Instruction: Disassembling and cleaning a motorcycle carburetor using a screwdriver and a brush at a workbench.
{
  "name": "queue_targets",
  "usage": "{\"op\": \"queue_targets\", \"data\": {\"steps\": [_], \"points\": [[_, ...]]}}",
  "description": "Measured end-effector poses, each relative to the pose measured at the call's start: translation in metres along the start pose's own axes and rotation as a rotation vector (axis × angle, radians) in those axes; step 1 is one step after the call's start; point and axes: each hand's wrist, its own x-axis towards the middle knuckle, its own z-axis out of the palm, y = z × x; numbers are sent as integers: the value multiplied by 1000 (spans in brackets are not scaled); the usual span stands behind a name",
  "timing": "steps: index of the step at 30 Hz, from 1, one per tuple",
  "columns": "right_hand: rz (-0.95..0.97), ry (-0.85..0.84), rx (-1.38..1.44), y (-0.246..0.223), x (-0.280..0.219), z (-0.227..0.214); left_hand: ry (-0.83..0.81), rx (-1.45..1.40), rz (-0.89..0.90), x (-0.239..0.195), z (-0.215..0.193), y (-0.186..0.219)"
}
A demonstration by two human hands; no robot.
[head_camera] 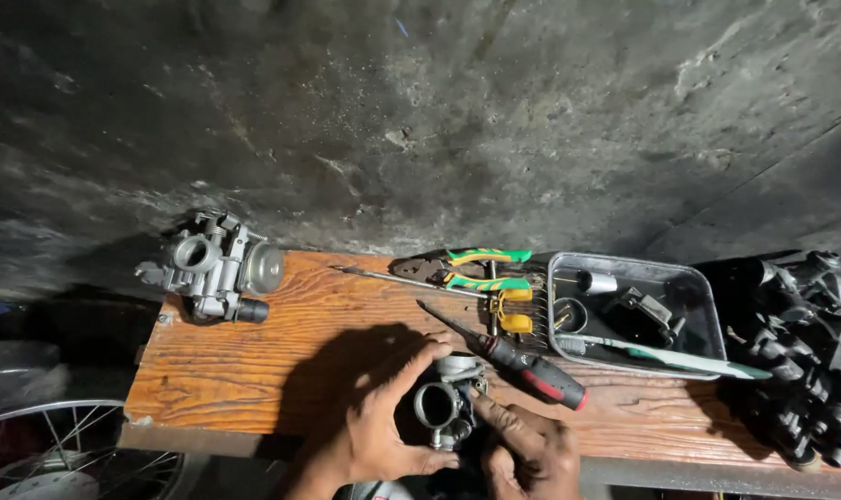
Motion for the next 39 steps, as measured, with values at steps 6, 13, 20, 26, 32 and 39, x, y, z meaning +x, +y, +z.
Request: {"op": "queue_targets", "data": {"steps": [6,13,20,26,32,39], "points": [[-57,-44,86,1,-7,-10,37,96,42,5,-3,6],[69,255,-185,-2,-2,-3,55,7,8,6,-4,10],[-189,-36,-318,33,-17,-10,54,4,32,4,-2,8],[-392,-93,-420,22,-21,-14,27,50,3,-3,3,4],[-205,-16,-138,-4,-13,-17,20,64,27,-3,5,1],[-112,85,-224,-1,-5,-8,21,59,62,-2,1,7]]}}
